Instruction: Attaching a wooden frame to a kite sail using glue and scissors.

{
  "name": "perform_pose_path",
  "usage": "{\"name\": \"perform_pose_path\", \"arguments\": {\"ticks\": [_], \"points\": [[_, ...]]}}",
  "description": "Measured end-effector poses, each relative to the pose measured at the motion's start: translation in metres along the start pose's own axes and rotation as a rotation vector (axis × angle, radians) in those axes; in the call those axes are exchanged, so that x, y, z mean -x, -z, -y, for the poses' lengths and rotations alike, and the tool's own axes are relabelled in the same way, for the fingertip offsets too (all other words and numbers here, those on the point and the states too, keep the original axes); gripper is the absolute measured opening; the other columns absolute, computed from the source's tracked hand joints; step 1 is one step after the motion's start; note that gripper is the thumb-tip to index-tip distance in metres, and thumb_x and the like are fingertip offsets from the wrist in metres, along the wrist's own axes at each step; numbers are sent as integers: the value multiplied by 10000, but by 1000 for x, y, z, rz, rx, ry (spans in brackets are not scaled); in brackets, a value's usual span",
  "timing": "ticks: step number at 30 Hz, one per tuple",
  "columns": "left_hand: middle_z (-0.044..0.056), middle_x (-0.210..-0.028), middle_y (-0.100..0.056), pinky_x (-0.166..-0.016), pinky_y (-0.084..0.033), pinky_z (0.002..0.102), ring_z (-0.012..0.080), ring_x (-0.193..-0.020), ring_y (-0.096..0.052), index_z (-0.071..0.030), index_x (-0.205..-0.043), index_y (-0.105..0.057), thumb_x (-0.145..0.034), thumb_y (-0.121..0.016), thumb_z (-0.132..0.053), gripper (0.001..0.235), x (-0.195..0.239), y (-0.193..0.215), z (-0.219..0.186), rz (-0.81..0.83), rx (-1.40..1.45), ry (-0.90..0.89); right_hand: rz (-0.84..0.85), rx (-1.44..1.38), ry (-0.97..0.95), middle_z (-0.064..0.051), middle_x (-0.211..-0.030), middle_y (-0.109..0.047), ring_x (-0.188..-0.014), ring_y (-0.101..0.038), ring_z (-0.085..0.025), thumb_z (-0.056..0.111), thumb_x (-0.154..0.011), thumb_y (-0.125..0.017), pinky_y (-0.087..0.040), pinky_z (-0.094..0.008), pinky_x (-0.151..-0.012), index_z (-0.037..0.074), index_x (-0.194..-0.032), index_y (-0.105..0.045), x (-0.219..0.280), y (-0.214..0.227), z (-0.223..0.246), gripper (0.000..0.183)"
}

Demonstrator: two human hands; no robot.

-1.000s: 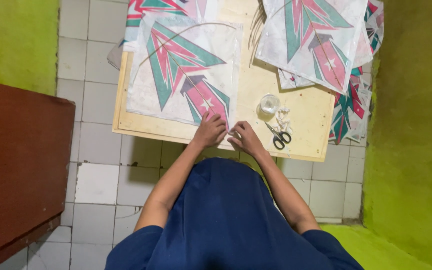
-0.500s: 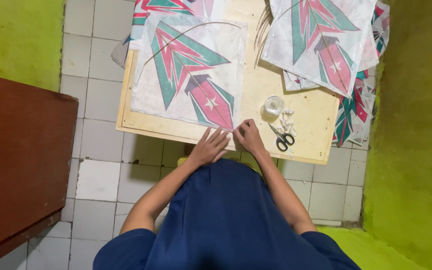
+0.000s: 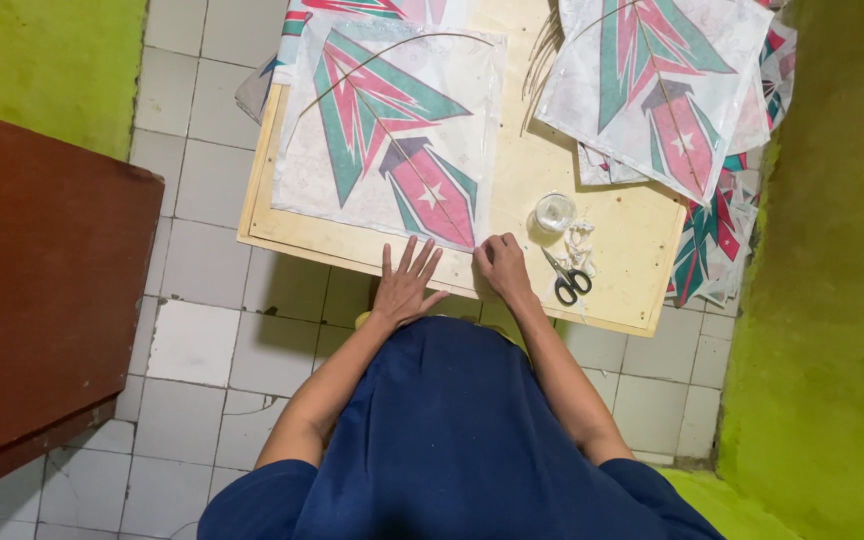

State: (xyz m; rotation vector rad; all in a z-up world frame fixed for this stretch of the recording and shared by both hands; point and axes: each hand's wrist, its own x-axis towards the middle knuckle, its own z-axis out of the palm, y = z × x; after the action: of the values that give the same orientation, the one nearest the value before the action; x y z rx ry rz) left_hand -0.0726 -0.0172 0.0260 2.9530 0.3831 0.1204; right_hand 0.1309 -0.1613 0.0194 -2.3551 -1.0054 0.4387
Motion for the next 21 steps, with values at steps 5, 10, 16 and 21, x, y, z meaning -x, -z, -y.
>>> {"name": "perform_pose_path", "arguments": {"ticks": [5, 10, 16, 21], "points": [[29, -1720, -193, -1228, 82, 655, 298, -1593, -69, -238, -1641, -244, -981, -302, -758, 842, 1, 0, -1, 14, -4, 26, -38, 7, 8, -112, -871, -599, -848, -702, -299, 304, -970, -688, -587, -377, -749, 82, -916, -680, 0, 3, 3, 228], [23, -1728, -165, -1224, 74, 661, 307, -1595, -48, -227, -1646, -231, -973, -304, -769, 867, 2, -1, 0, 27, 4, 43, -69, -65, -101, -113, -877, -639, -821, -702, -275, 291, -1007, -659, -569, -384, -757, 90, -987, -671, 2, 5, 8, 202], [18, -1736, -116, -1225, 38, 669, 311, -1595, -28, -229, -1657, -186, -989, -319, -739, 850, 11, -1, 14, 32, 67, -18, -219, -140, 13, -146, -1053, -598, -1010, -632, -272, 184, -1029, -601, -523, -392, -937, 54, -1268, -543, 29, 0, 40, 278], [-5, -1741, -83, -1228, 47, 674, 299, -1599, 18, -235, -1659, -158, -982, -347, -698, 842, 14, 3, 36, 140, 40, 6, 253, 61, 352, -250, -1437, -550, -1439, -444, -385, 374, -1018, -561, -277, -470, -1254, -16, -1482, -447, 28, -13, 76, 617]]}}
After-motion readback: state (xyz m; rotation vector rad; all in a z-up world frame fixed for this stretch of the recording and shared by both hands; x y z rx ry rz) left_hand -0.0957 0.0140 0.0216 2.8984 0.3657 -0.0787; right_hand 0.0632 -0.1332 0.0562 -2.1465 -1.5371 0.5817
